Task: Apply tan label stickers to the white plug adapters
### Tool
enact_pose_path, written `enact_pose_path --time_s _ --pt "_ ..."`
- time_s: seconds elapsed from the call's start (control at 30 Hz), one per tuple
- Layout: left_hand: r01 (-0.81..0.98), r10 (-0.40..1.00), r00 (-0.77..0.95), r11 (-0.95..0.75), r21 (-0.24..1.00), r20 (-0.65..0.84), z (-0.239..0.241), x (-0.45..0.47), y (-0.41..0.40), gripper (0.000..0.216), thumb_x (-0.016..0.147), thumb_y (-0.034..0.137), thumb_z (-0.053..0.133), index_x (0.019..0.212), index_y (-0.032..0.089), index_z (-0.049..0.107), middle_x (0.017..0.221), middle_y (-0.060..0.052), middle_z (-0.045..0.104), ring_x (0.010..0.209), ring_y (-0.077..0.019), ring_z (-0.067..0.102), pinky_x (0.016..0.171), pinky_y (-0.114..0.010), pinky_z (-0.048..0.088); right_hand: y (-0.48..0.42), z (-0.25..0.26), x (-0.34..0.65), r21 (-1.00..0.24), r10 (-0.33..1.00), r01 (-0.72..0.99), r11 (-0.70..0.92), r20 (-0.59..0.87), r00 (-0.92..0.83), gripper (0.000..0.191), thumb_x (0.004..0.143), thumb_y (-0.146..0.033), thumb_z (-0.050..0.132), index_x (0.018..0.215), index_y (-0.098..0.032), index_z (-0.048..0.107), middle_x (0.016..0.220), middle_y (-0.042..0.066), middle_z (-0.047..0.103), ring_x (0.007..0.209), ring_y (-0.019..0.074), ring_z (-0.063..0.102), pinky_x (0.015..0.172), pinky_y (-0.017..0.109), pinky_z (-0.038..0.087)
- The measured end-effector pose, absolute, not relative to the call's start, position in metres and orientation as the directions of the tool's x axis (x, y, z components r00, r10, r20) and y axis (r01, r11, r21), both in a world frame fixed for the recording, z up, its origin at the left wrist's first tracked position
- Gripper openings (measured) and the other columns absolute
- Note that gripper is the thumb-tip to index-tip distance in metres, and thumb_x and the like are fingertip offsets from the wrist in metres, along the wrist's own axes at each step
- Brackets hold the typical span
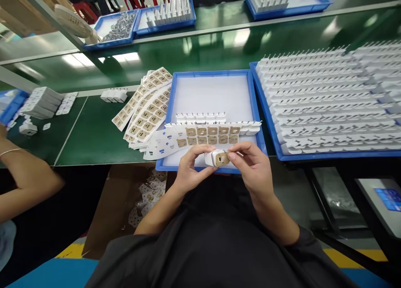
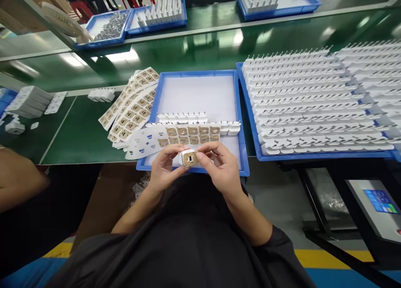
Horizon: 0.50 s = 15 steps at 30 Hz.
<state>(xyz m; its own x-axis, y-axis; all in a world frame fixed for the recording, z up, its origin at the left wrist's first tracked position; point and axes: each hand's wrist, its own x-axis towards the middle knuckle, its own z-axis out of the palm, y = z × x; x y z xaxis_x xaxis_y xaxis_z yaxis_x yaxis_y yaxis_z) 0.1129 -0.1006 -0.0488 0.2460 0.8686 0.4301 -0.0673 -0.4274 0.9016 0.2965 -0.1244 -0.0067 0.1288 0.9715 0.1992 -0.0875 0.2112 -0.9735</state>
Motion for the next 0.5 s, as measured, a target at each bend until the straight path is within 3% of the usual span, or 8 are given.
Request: enact_pose_path --time_s 0.5 --pt "-0.045 0.845 0.255 -0.475 0.879 0.470 -0.0437 0.1145 -0.1004 0.045 0.080 0.016 0.081 0.121 0.026 0.065 0.118 -0.008 0.071 0.118 -0.0245 0.066 0.106 -0.043 0.053 -0.1262 -0.0052 0.2948 -0.981 0.974 -0.088 0.171 0.155 0.164 0.004 0.089 -0.027 0.075 0.091 -0.025 0.073 0.087 0.001 0.071 0.081 0.0157 0.069 0.071 0.027 0.061"
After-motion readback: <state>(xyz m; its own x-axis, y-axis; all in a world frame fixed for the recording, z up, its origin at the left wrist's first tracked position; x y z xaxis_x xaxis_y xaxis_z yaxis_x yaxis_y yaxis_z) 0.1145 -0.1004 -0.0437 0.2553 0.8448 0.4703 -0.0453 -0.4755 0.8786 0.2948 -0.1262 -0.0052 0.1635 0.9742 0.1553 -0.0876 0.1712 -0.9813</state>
